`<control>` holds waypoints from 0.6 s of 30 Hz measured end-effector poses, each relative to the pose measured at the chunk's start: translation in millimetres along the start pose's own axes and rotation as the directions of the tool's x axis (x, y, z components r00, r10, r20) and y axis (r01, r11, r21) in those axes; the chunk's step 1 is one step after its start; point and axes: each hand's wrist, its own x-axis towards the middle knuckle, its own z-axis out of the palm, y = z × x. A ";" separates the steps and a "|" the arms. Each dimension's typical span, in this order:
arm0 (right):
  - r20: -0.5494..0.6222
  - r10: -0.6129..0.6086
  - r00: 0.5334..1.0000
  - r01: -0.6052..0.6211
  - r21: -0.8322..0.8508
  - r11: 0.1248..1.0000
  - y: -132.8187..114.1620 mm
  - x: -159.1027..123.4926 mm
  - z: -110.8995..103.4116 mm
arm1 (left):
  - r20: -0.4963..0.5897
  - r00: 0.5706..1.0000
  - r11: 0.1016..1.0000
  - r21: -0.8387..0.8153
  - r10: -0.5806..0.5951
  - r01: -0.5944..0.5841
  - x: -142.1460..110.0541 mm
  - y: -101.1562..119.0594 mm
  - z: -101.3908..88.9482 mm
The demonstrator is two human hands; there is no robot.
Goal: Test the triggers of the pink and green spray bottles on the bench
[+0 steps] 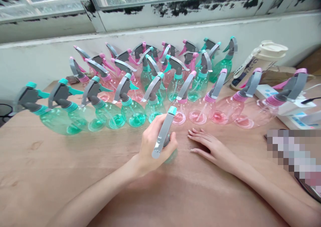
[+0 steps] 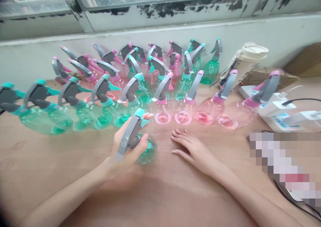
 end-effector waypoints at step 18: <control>0.015 0.003 1.000 -0.003 0.000 1.000 1.6 -0.9 0.3 | -0.006 1.000 1.000 0.004 -0.008 0.008 -5.1 -4.2 2.8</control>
